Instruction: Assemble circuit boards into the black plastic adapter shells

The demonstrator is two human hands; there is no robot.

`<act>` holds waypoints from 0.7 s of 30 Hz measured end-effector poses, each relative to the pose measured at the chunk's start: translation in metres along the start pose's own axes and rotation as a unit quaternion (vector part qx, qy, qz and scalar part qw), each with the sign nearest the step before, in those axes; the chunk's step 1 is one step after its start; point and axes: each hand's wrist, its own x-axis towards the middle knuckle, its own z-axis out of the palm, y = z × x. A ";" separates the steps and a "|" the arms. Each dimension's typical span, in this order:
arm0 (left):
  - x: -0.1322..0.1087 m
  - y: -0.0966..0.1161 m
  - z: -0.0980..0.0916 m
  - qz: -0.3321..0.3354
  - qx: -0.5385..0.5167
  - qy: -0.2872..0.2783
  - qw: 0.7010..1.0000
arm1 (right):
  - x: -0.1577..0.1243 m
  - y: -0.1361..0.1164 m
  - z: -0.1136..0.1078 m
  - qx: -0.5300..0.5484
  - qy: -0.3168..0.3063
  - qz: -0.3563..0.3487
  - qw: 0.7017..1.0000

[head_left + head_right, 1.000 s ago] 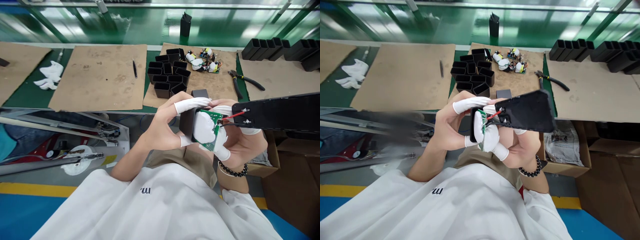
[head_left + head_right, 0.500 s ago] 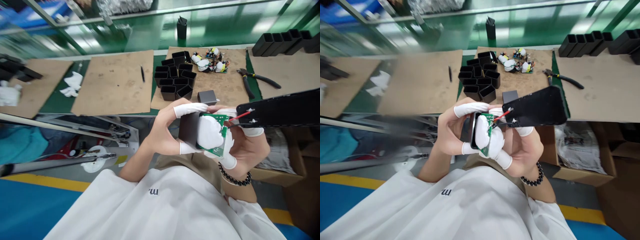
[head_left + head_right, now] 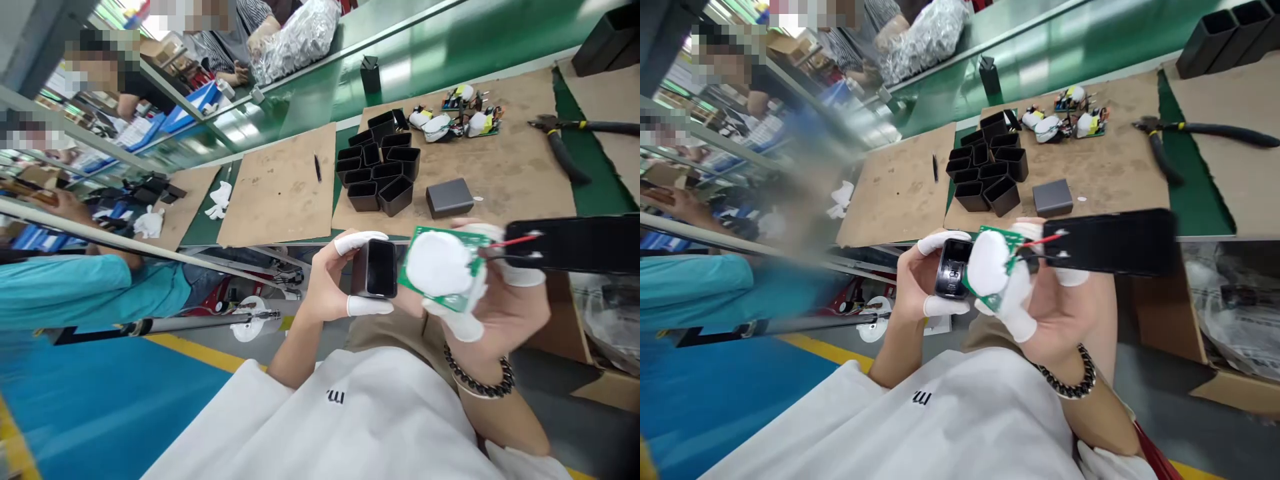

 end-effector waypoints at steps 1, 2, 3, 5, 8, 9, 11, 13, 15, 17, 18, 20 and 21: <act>0.002 0.003 0.001 0.009 0.005 0.002 1.000 | -0.001 0.001 0.003 0.003 0.006 -0.020 1.000; 0.003 0.004 0.002 0.017 0.010 0.005 1.000 | -0.002 0.001 0.004 0.007 0.006 -0.035 0.999; 0.004 0.006 0.003 0.023 0.016 0.006 1.000 | -0.003 0.001 0.005 0.009 0.000 -0.037 0.999; 0.006 0.007 0.003 0.039 0.023 0.000 0.999 | -0.004 0.000 0.005 0.017 -0.018 -0.025 0.999; 0.009 0.009 0.002 0.057 0.034 -0.013 0.998 | -0.005 0.000 0.003 0.052 -0.023 -0.024 0.998; 0.010 0.009 0.002 0.061 0.039 -0.016 0.997 | -0.004 0.001 0.002 0.064 -0.025 -0.027 0.997; 0.011 0.011 0.002 0.067 0.048 -0.023 0.996 | -0.003 0.002 0.001 0.082 -0.026 -0.028 0.996; 0.012 0.012 0.002 0.072 0.051 -0.031 0.996 | -0.003 0.002 0.000 0.090 -0.026 -0.026 0.995; 0.012 0.014 0.002 0.073 0.052 -0.036 0.995 | -0.003 0.002 -0.001 0.100 -0.028 -0.017 0.994; 0.012 0.015 0.002 0.069 0.057 -0.036 0.995 | -0.004 0.001 -0.001 0.105 -0.033 0.001 0.994; 0.011 0.015 0.002 0.068 0.058 -0.036 0.995 | -0.004 0.000 0.000 0.107 -0.035 0.010 0.994; 0.011 0.016 0.003 0.068 0.059 -0.035 0.995 | -0.005 0.000 0.000 0.108 -0.037 0.028 0.993; 0.011 0.016 0.003 0.069 0.059 -0.037 0.995 | -0.006 0.000 -0.001 0.108 -0.038 0.033 0.993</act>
